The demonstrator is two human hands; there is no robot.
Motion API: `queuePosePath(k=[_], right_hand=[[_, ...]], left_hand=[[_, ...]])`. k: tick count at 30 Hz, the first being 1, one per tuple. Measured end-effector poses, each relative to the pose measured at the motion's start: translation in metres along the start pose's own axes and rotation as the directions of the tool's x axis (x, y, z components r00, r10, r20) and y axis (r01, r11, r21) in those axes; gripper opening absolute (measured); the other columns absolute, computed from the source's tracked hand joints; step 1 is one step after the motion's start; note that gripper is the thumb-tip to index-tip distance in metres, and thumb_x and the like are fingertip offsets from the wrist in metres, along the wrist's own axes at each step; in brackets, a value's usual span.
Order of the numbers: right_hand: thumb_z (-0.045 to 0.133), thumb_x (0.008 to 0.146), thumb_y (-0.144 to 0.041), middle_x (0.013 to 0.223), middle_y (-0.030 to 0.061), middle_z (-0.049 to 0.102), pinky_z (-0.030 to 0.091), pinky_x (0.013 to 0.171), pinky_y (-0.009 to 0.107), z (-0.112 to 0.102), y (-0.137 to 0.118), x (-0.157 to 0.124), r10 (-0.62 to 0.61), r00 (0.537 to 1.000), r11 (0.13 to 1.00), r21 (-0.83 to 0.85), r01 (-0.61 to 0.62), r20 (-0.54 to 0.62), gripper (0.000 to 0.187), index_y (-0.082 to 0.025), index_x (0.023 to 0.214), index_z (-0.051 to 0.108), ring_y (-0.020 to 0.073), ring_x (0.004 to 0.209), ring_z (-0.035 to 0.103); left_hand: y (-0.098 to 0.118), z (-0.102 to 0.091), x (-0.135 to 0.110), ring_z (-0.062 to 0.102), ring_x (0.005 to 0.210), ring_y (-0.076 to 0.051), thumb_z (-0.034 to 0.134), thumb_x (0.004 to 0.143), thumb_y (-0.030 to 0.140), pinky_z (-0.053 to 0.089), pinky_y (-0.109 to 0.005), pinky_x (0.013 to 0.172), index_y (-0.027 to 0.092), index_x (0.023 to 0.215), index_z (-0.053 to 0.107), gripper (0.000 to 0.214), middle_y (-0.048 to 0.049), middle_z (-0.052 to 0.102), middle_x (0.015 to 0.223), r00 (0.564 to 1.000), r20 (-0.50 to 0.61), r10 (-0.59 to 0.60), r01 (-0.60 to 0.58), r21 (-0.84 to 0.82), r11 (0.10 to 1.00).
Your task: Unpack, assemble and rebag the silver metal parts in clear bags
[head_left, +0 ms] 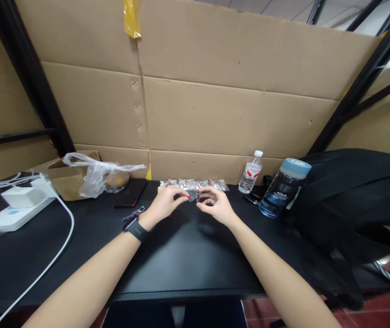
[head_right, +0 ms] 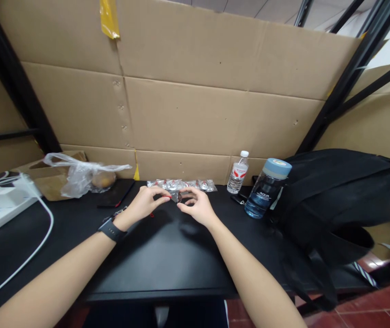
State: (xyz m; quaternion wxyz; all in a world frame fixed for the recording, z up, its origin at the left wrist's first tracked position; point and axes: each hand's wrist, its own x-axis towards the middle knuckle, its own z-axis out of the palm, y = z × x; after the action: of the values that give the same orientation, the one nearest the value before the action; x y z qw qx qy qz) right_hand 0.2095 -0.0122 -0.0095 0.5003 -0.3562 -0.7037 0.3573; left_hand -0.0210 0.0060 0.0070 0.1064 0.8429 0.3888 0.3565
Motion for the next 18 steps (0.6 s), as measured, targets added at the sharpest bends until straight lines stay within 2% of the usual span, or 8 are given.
queuePosePath(k=[6, 12, 18], right_hand=[[0.081, 0.071, -0.022, 0.115, 0.0085, 0.069, 0.057, 0.078, 0.031, 0.01, -0.004, -0.003, -0.062, 0.997, 0.998, 0.021, 0.063, -0.044, 0.042, -0.022, 0.11, 0.065, 0.024, 0.105, 0.068], [0.083, 0.07, -0.024, 0.113, 0.0084, 0.07, 0.057, 0.078, 0.032, 0.012, -0.004, -0.003, -0.075, 0.996, 0.996, 0.035, 0.077, -0.05, 0.042, -0.022, 0.108, 0.065, 0.0243, 0.104, 0.069], [0.086, 0.068, -0.027, 0.114, 0.0091, 0.072, 0.058, 0.08, 0.033, 0.012, -0.005, -0.003, -0.04, 0.997, 0.994, 0.097, 0.047, -0.07, 0.036, -0.02, 0.096, 0.066, 0.0245, 0.102, 0.071]], left_hand=[[0.012, 0.013, -0.004, 0.062, 0.101, -0.022, 0.056, 0.098, 0.033, 0.032, -0.038, 0.092, 0.025, 0.095, 0.073, 0.019, -0.0019, 0.075, 0.099, 0.993, -0.055, 0.103, -0.093, 0.162, 0.982], [0.02, 0.021, -0.006, 0.055, 0.112, -0.023, 0.053, 0.1, 0.03, 0.03, -0.039, 0.091, 0.024, 0.095, 0.07, 0.019, -0.004, 0.068, 0.111, 0.982, -0.142, 0.122, -0.087, 0.232, 0.969], [0.021, 0.023, -0.008, 0.05, 0.117, -0.026, 0.058, 0.096, 0.029, 0.032, -0.041, 0.091, 0.026, 0.094, 0.072, 0.015, -0.0063, 0.061, 0.12, 0.966, -0.226, 0.127, -0.069, 0.246, 0.967]])
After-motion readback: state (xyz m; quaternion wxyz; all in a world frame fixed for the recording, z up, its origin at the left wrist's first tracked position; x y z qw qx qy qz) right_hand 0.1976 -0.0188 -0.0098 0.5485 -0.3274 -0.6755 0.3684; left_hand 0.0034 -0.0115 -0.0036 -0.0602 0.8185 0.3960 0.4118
